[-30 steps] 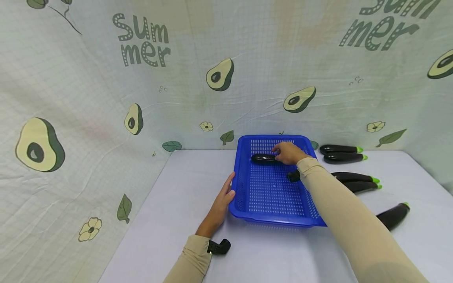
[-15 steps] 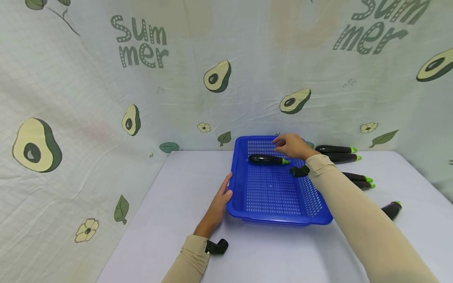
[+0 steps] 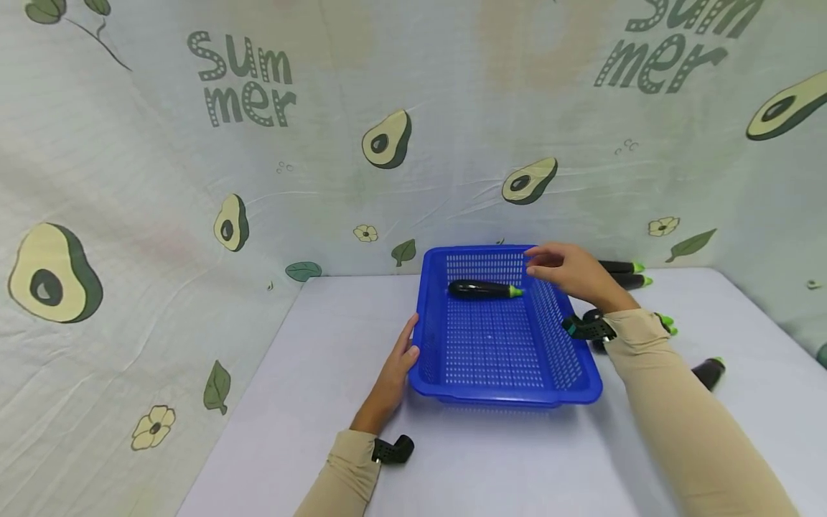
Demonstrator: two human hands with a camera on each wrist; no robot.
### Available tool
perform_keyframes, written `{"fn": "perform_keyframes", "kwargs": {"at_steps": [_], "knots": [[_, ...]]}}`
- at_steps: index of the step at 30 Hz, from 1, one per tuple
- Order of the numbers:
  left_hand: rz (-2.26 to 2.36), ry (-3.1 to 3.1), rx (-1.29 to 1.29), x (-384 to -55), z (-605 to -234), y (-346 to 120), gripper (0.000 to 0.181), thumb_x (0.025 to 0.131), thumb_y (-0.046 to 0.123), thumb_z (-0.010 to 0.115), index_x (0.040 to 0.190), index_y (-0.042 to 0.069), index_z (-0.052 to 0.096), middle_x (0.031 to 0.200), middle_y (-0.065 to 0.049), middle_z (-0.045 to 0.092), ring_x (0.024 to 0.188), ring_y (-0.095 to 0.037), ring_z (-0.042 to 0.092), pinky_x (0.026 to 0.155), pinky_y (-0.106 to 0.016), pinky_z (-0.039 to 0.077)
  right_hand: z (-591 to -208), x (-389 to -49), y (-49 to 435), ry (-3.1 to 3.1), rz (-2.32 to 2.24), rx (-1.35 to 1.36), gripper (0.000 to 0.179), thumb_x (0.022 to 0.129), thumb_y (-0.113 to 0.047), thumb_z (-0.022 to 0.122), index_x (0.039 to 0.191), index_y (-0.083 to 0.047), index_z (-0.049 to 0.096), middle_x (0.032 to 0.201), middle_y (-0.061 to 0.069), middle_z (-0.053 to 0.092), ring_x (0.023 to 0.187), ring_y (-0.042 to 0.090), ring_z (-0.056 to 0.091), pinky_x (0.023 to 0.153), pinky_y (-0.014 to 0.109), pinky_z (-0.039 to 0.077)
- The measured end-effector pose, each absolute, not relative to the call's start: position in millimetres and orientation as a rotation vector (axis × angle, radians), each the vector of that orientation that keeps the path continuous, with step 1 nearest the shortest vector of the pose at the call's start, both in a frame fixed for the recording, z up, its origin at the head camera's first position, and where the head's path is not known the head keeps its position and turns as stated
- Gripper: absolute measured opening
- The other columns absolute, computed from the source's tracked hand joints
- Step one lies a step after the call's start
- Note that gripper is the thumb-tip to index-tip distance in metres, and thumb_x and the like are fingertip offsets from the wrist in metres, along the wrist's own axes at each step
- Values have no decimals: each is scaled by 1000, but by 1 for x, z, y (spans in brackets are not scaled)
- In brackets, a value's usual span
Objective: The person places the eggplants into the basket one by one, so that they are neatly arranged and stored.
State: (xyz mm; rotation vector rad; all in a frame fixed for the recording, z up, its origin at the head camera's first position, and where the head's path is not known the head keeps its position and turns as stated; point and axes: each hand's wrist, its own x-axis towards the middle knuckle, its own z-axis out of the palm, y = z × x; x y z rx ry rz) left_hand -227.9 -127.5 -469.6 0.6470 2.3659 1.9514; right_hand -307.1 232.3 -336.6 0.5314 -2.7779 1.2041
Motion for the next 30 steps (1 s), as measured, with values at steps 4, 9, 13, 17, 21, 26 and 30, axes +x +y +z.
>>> {"fn": "perform_keyframes", "kwargs": {"at_steps": [4, 9, 13, 17, 21, 26, 30], "knots": [[1976, 2343, 690, -229, -471, -127, 61, 104, 33, 37, 162, 27, 18, 166, -1, 16, 148, -35, 22, 115, -64, 12, -341, -287, 247, -2739, 1235, 478, 49, 99, -37, 63, 138, -7, 59, 123, 15, 67, 117, 33, 60, 97, 54, 47], [1997, 2328, 710, -228, -472, -128, 60, 105, 29, 36, 162, 24, 18, 166, -3, 15, 150, -29, 16, 118, -58, 9, -348, -264, 262, -2721, 1235, 371, 54, 98, -40, 64, 141, -8, 57, 127, 14, 66, 118, 33, 60, 94, 50, 50], [1993, 2334, 722, -228, -471, -128, 59, 106, 31, 35, 162, 25, 18, 166, -2, 14, 151, -24, 11, 119, -55, 7, -351, -250, 272, -2703, 1223, 287, 57, 96, -44, 66, 139, -7, 58, 125, 14, 68, 111, 24, 65, 87, 30, 53], [1984, 2337, 729, -229, -471, -129, 59, 106, 31, 35, 162, 25, 17, 166, -1, 14, 152, -24, 10, 119, -56, 7, -357, -239, 282, -2684, 1204, 267, 55, 96, -43, 66, 137, -8, 59, 123, 14, 68, 98, 4, 66, 77, 14, 48], [1987, 2331, 721, -231, -472, -131, 59, 106, 31, 35, 162, 27, 17, 166, 1, 14, 152, -24, 11, 118, -58, 6, -363, -233, 290, -2679, 1178, 276, 54, 97, -39, 66, 139, -6, 58, 123, 16, 68, 93, -6, 59, 74, 14, 48], [1993, 2340, 721, -232, -472, -131, 59, 106, 32, 35, 162, 28, 18, 166, 2, 14, 152, -23, 11, 119, -57, 6, -366, -229, 296, -2617, 1177, 269, 49, 97, -34, 67, 138, -9, 60, 122, 16, 68, 94, -7, 58, 74, 12, 47], [1981, 2341, 710, -230, -473, -132, 59, 106, 32, 36, 162, 28, 17, 166, 1, 14, 151, -25, 12, 118, -59, 7, -371, -224, 303, -2582, 1148, 269, 45, 97, -32, 68, 135, -8, 62, 119, 15, 70, 92, -8, 59, 74, 10, 46]]}}
